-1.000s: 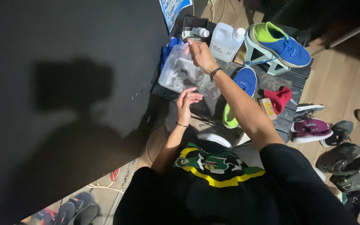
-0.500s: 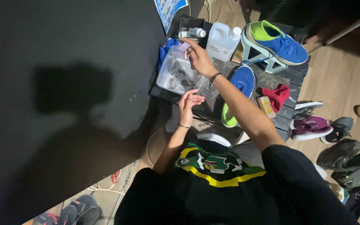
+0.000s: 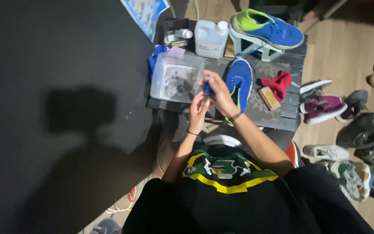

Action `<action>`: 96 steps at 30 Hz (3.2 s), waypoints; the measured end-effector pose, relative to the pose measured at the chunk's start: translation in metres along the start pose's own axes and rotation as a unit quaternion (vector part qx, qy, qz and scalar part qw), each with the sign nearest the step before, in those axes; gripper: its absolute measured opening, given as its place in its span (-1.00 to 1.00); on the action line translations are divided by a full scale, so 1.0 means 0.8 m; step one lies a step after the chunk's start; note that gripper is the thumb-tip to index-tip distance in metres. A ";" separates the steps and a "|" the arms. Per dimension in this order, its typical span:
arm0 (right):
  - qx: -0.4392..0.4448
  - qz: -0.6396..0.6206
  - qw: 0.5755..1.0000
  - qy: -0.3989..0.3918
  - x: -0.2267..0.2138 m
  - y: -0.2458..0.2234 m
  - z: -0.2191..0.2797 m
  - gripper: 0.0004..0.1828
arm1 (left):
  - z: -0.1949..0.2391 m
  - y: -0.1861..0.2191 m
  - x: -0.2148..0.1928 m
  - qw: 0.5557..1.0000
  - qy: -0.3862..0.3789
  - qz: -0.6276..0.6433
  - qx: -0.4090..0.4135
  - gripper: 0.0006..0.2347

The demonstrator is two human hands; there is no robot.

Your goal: The person removes a blue shoelace from a blue and green sneaker, dips it into a container of soapy water, and scrubs it with a brush. They then wipe the lace with a red cloth and proceed to tie the lace into a knot.

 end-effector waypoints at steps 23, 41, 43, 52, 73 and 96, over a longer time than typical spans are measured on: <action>0.026 0.050 0.947 0.315 -0.233 -0.008 0.131 -0.76 | -0.023 0.010 0.095 0.976 -0.203 -0.072 -0.001 -0.76; -0.073 0.358 0.922 0.128 -0.176 -0.100 0.142 -0.69 | 0.011 0.039 0.183 0.886 -0.308 -0.282 0.200 -0.43; -0.098 0.314 0.930 0.166 -0.186 -0.114 0.148 -0.76 | 0.000 0.034 0.177 0.898 -0.291 -0.281 0.172 -0.51; -0.185 -0.006 0.908 0.375 -0.299 -0.183 0.211 -0.82 | -0.039 0.080 0.109 0.824 -0.254 -0.465 0.202 -0.87; 0.001 0.687 0.683 0.249 -0.187 -0.156 0.169 -0.59 | -0.022 0.143 0.131 0.940 -0.266 -0.188 0.105 -0.87; 0.040 -0.242 0.944 0.221 -0.167 -0.067 0.135 -0.87 | -0.004 0.131 0.120 0.947 -0.231 0.223 -0.010 -0.87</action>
Point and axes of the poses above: each hand's wrist, its own z-axis away from the middle knuckle, its own x-axis out of the palm, y = z × x, the point moved 10 cm from there along -z, towards the middle knuckle, and after that the axes turned 3 degrees about x, right-handed, at the moved point
